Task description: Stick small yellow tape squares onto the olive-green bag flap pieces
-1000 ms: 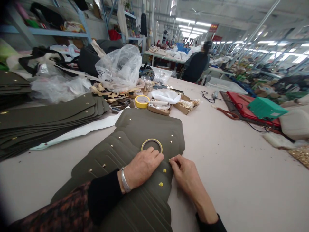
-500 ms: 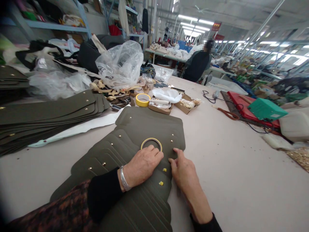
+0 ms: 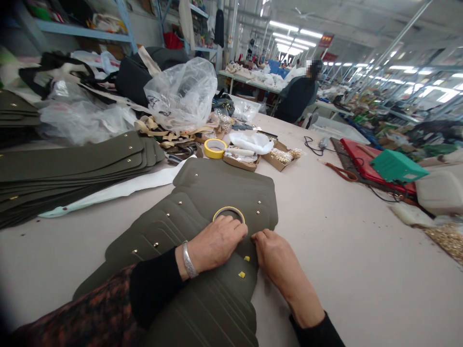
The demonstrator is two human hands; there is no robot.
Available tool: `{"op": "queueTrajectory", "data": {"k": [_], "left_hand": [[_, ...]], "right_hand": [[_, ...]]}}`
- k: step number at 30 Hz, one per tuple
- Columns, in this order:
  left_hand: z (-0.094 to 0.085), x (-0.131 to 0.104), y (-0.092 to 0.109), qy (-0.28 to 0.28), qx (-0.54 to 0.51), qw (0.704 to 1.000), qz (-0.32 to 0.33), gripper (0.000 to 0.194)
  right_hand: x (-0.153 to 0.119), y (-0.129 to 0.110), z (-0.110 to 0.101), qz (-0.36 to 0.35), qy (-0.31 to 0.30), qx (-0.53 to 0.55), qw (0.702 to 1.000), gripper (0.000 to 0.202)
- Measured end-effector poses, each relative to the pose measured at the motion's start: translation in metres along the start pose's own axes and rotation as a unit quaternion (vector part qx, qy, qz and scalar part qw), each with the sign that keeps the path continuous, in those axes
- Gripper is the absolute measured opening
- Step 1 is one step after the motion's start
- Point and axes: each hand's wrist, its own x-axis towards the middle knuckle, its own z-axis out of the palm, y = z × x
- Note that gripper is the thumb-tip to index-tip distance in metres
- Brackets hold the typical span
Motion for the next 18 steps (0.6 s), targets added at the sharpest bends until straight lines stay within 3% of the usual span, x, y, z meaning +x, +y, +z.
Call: {"op": "queueTrajectory", "data": {"k": [6, 11, 13, 16, 18], "left_hand": [[-0.007, -0.004, -0.005, 0.013, -0.053, 0.998, 0.025, 0.011], [-0.007, -0.006, -0.013, 0.036, -0.095, 0.994, 0.047, 0.016], [-0.006, -0.006, -0.014, 0.068, -0.131, 0.988, 0.047, 0.019], [-0.007, -0.007, -0.014, 0.101, -0.170, 0.979, 0.046, 0.033], [-0.008, -0.007, -0.012, 0.103, -0.175, 0.978, 0.041, 0.047]], "right_hand": [[0.007, 0.000, -0.006, 0.169, -0.063, 0.090, 0.979, 0.021], [0.005, 0.006, -0.018, 0.162, -0.130, 0.210, 0.955, 0.021], [0.004, 0.005, -0.021, 0.158, -0.064, 0.225, 0.959, 0.021], [0.002, -0.002, -0.022, 0.143, 0.115, 0.237, 0.954, 0.022], [0.001, -0.010, -0.022, 0.083, 0.164, 0.241, 0.953, 0.019]]}}
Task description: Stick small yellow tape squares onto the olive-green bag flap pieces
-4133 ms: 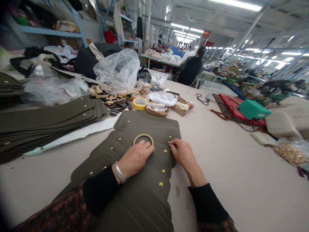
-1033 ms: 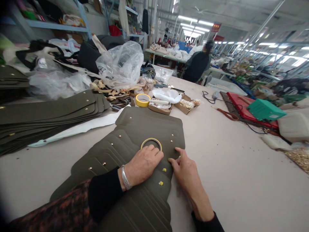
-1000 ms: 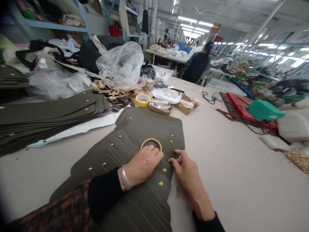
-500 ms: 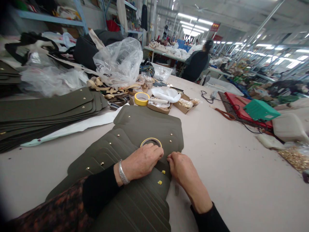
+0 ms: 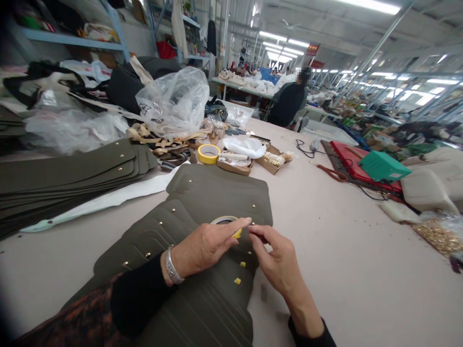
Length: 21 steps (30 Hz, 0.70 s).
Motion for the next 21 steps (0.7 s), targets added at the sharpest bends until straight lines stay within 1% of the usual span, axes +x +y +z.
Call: {"op": "queueTrajectory", "data": {"k": [2, 4, 7, 10, 14, 16, 18, 20, 21], "left_hand": [[0.001, 0.000, 0.002, 0.001, 0.001, 1.000, -0.015, 0.051], [0.002, 0.000, 0.003, -0.001, 0.003, 1.000, -0.025, 0.049], [0.003, 0.000, 0.004, -0.009, 0.008, 1.000, -0.023, 0.046], [0.003, 0.000, 0.003, -0.009, 0.000, 1.000, -0.020, 0.038], [0.003, 0.001, 0.003, -0.041, 0.016, 0.999, -0.026, 0.015], [0.004, 0.003, 0.003, -0.052, 0.043, 0.997, -0.032, 0.011], [0.005, 0.005, 0.003, -0.050, 0.070, 0.996, -0.034, 0.012], [0.006, 0.006, 0.005, -0.037, 0.084, 0.995, -0.035, 0.013], [0.006, 0.006, 0.006, -0.027, 0.086, 0.995, -0.035, 0.013]], "right_hand": [[-0.002, -0.006, 0.004, -0.075, -0.006, 0.004, 0.997, 0.016], [-0.003, -0.011, 0.008, -0.124, 0.000, -0.008, 0.992, 0.017], [-0.002, -0.012, 0.013, -0.159, 0.007, -0.042, 0.986, 0.017], [-0.003, -0.010, 0.018, -0.176, 0.013, -0.071, 0.982, 0.016], [-0.006, -0.008, 0.020, -0.167, 0.036, -0.101, 0.980, 0.016], [-0.007, -0.010, 0.021, -0.159, 0.044, -0.104, 0.981, 0.016], [-0.007, -0.013, 0.021, -0.140, 0.052, -0.094, 0.984, 0.015], [-0.007, -0.017, 0.022, -0.091, 0.058, -0.073, 0.992, 0.014], [-0.007, -0.017, 0.022, -0.051, 0.057, -0.058, 0.995, 0.013]]}}
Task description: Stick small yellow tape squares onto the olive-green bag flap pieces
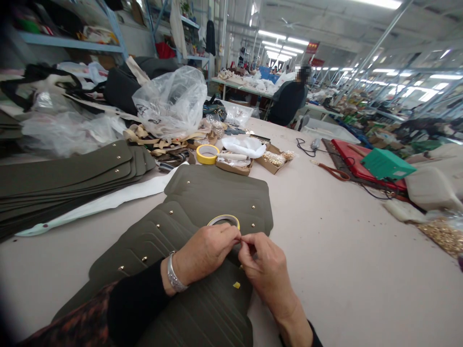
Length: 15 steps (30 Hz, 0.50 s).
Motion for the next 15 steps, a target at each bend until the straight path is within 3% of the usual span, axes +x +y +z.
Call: {"op": "queueTrajectory", "data": {"k": [4, 7, 12, 15], "left_hand": [[0.001, -0.001, 0.007, 0.055, -0.017, 0.998, 0.013, 0.017], [0.003, -0.003, 0.010, 0.048, 0.016, 0.999, 0.006, 0.017], [0.010, -0.003, 0.010, -0.059, 0.109, 0.992, -0.023, 0.011], [0.013, -0.003, 0.010, -0.070, 0.113, 0.991, -0.022, 0.008]], "right_hand": [[0.003, 0.014, 0.000, 0.197, -0.010, 0.089, 0.976, 0.015], [0.007, 0.041, -0.001, 0.284, -0.014, 0.173, 0.943, 0.028], [0.015, 0.066, 0.000, 0.280, -0.074, 0.172, 0.942, 0.038], [0.020, 0.061, 0.002, 0.241, -0.092, 0.081, 0.963, 0.032]]}}
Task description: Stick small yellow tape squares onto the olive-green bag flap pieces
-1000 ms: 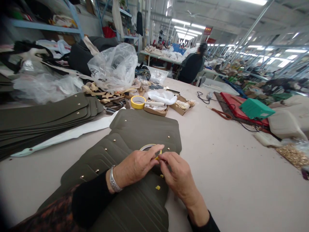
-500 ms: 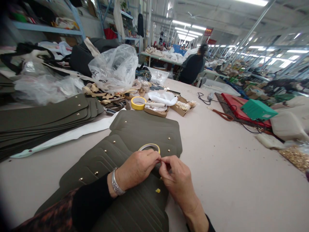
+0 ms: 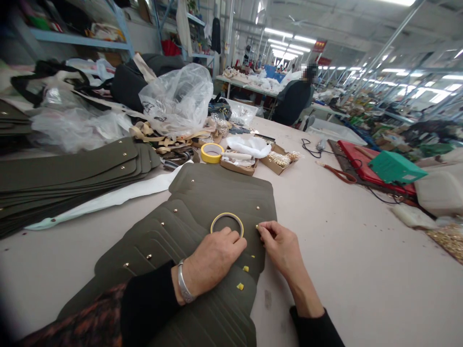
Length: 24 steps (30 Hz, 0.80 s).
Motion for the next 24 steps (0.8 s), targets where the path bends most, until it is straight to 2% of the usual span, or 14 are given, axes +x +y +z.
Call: {"op": "queueTrajectory", "data": {"k": [4, 9, 13, 16, 18, 20, 22, 24], "left_hand": [[0.001, -0.001, 0.000, 0.005, -0.001, 1.000, 0.005, 0.009], [0.002, -0.002, -0.001, 0.003, -0.010, 1.000, 0.002, 0.009], [0.003, -0.002, -0.002, 0.005, -0.008, 1.000, -0.008, 0.009], [0.004, -0.002, -0.002, 0.010, -0.002, 1.000, -0.010, 0.010], [0.003, -0.002, -0.002, 0.012, 0.004, 1.000, -0.010, 0.010], [0.003, -0.002, -0.001, 0.013, 0.010, 1.000, -0.011, 0.010], [0.002, -0.002, -0.001, 0.014, 0.014, 1.000, -0.012, 0.011], [0.002, -0.002, -0.002, 0.014, 0.017, 1.000, -0.013, 0.011]], "right_hand": [[0.003, -0.012, 0.004, -0.073, 0.026, -0.126, 0.989, 0.025], [0.009, -0.014, 0.010, -0.091, 0.017, -0.242, 0.966, 0.021], [0.006, -0.010, 0.003, -0.089, 0.045, -0.256, 0.962, 0.029], [0.000, -0.006, -0.006, -0.173, 0.067, -0.241, 0.953, 0.022], [-0.003, -0.004, -0.009, -0.263, 0.041, -0.260, 0.928, 0.020], [-0.004, -0.004, -0.008, -0.324, 0.001, -0.301, 0.897, 0.021], [-0.002, -0.006, -0.003, -0.338, -0.024, -0.346, 0.875, 0.021], [0.002, -0.009, 0.001, -0.320, -0.036, -0.372, 0.871, 0.022]]}}
